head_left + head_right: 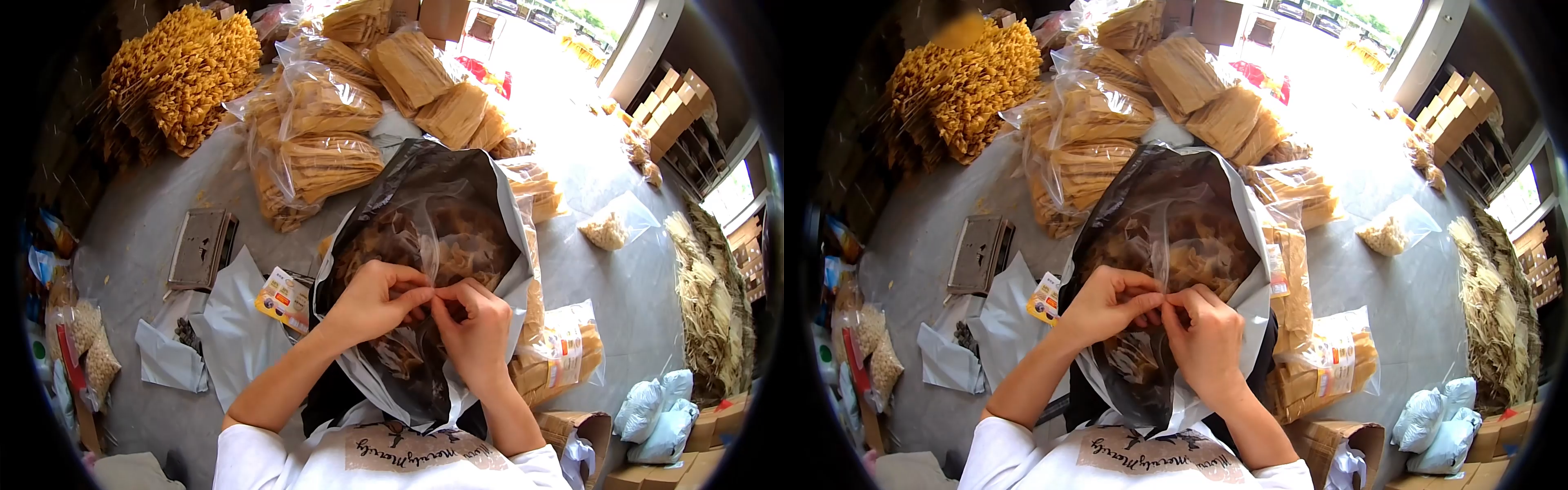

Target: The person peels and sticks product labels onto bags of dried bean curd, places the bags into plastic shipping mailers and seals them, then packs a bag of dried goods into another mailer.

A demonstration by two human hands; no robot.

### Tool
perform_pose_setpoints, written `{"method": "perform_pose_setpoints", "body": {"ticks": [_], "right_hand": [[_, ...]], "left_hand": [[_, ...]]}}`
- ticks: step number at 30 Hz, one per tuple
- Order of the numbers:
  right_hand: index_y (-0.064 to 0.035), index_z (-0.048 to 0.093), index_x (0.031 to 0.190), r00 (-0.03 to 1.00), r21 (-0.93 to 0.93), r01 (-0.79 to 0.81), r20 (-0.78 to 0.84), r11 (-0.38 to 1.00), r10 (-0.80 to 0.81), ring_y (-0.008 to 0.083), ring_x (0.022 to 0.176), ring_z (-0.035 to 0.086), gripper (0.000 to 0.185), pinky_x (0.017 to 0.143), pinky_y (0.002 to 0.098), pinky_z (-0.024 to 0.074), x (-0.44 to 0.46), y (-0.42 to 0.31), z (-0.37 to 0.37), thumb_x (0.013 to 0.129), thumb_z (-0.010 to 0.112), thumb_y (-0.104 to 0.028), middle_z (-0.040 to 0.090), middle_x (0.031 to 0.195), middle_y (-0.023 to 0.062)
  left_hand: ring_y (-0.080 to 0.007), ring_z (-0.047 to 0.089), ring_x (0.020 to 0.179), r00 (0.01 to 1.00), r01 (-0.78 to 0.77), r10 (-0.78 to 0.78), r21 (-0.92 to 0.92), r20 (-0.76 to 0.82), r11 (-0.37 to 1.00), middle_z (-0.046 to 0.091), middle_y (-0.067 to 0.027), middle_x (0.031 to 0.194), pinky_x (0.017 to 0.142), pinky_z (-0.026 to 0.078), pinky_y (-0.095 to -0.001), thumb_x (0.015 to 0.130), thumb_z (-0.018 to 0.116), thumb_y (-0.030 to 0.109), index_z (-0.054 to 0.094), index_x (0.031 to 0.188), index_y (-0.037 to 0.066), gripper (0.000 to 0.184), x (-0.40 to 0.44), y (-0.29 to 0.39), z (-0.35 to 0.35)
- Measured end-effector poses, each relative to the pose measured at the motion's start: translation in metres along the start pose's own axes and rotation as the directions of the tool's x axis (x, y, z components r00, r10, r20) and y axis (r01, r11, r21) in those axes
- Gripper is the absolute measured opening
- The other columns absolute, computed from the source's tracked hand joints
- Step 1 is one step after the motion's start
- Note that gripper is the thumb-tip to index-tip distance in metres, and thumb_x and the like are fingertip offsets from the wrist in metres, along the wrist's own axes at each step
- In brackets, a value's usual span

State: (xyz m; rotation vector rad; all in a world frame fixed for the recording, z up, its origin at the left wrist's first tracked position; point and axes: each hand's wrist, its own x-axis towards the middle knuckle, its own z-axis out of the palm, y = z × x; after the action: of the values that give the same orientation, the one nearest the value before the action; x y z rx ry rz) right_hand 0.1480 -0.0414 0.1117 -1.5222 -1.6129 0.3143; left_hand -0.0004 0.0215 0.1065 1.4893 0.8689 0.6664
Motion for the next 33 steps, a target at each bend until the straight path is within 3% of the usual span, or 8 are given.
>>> {"method": "perform_pose_setpoints", "body": {"ticks": [5,17,22,24,26,28,30,33], "right_hand": [[0.0014,0.063,0.076,0.992,0.241,-0.113,0.072,0.964,0.099,0.0209,0.059,0.064,0.008,0.054,0.0293,0.0478,0.005,-0.001,-0.004,0.077,0.068,-0.004,0.063,0.070,0.0116],[0.0018,0.058,0.075,0.994,0.232,-0.102,-0.003,0.967,0.105,0.0198,0.057,0.063,0.010,0.050,0.0279,0.0461,0.000,0.003,0.006,0.080,0.065,-0.003,0.062,0.068,0.0123],[-0.0001,0.058,0.075,0.998,0.146,-0.048,-0.035,0.988,0.053,0.0241,0.057,0.063,0.010,0.048,0.0308,0.0466,-0.002,0.001,0.008,0.078,0.066,-0.005,0.062,0.070,0.0129],[-0.0002,0.057,0.075,0.997,0.103,-0.029,-0.062,0.994,0.035,0.0255,0.057,0.062,0.011,0.049,0.0317,0.0475,-0.002,0.000,0.008,0.078,0.066,-0.006,0.062,0.070,0.0132],[-0.0006,0.057,0.076,0.999,0.082,-0.032,-0.039,0.996,0.035,0.0251,0.057,0.063,0.012,0.049,0.0322,0.0479,-0.002,-0.001,0.008,0.079,0.066,-0.007,0.062,0.070,0.0131],[-0.0012,0.054,0.077,0.998,0.027,-0.001,-0.066,1.000,0.003,0.0260,0.057,0.062,0.013,0.049,0.0335,0.0480,-0.004,-0.001,0.009,0.079,0.065,-0.008,0.061,0.069,0.0127],[-0.0021,0.052,0.078,0.997,-0.042,0.002,-0.081,0.999,-0.005,0.0273,0.056,0.062,0.013,0.049,0.0353,0.0481,-0.005,-0.001,0.010,0.079,0.064,-0.007,0.061,0.069,0.0123],[-0.0031,0.051,0.079,0.996,-0.101,0.043,-0.079,0.994,-0.051,0.0286,0.056,0.061,0.014,0.049,0.0369,0.0485,-0.006,0.001,0.011,0.079,0.064,-0.008,0.060,0.069,0.0120]], "left_hand": [[-0.0126,0.064,0.066,0.999,0.033,-0.031,-0.088,0.019,0.996,0.066,-0.0084,0.078,0.060,0.052,-0.0235,0.089,0.058,0.008,0.064,0.093,-0.006,0.015,0.004,-0.003,-0.004],[-0.0135,0.065,0.063,0.998,-0.021,0.013,-0.144,-0.057,0.989,0.066,-0.0082,0.069,0.057,0.052,-0.0227,0.083,0.059,0.003,0.064,0.081,-0.007,0.011,0.002,-0.003,0.001],[-0.0072,0.060,0.058,0.973,-0.090,0.152,0.317,-0.174,0.944,0.062,-0.0038,0.063,0.054,0.047,-0.0201,0.078,0.059,0.000,0.059,0.073,-0.004,0.007,0.002,-0.002,0.003],[-0.0058,0.058,0.056,0.964,-0.130,0.177,0.227,-0.197,0.965,0.062,-0.0035,0.061,0.052,0.045,-0.0198,0.076,0.060,0.001,0.060,0.071,-0.004,0.007,0.002,-0.008,0.006],[-0.0045,0.056,0.054,0.946,-0.119,0.207,0.326,-0.250,0.938,0.060,-0.0032,0.059,0.050,0.044,-0.0210,0.074,0.062,0.002,0.060,0.070,-0.003,0.007,-0.001,-0.001,0.007],[-0.0082,0.057,0.050,0.931,-0.126,0.251,0.413,-0.265,0.902,0.060,-0.0069,0.056,0.049,0.044,-0.0241,0.072,0.062,0.003,0.060,0.069,-0.004,0.008,-0.002,0.004,0.009],[-0.0251,0.063,0.053,0.910,-0.096,0.302,0.566,-0.284,0.819,0.062,-0.0141,0.061,0.053,0.049,-0.0316,0.069,0.064,0.008,0.060,0.066,0.000,0.010,-0.004,0.007,0.009],[-0.0287,0.062,0.054,0.906,-0.088,0.317,0.604,-0.282,0.792,0.062,-0.0138,0.061,0.054,0.049,-0.0361,0.069,0.065,0.011,0.059,0.065,0.001,0.012,-0.004,0.007,0.012]]}}
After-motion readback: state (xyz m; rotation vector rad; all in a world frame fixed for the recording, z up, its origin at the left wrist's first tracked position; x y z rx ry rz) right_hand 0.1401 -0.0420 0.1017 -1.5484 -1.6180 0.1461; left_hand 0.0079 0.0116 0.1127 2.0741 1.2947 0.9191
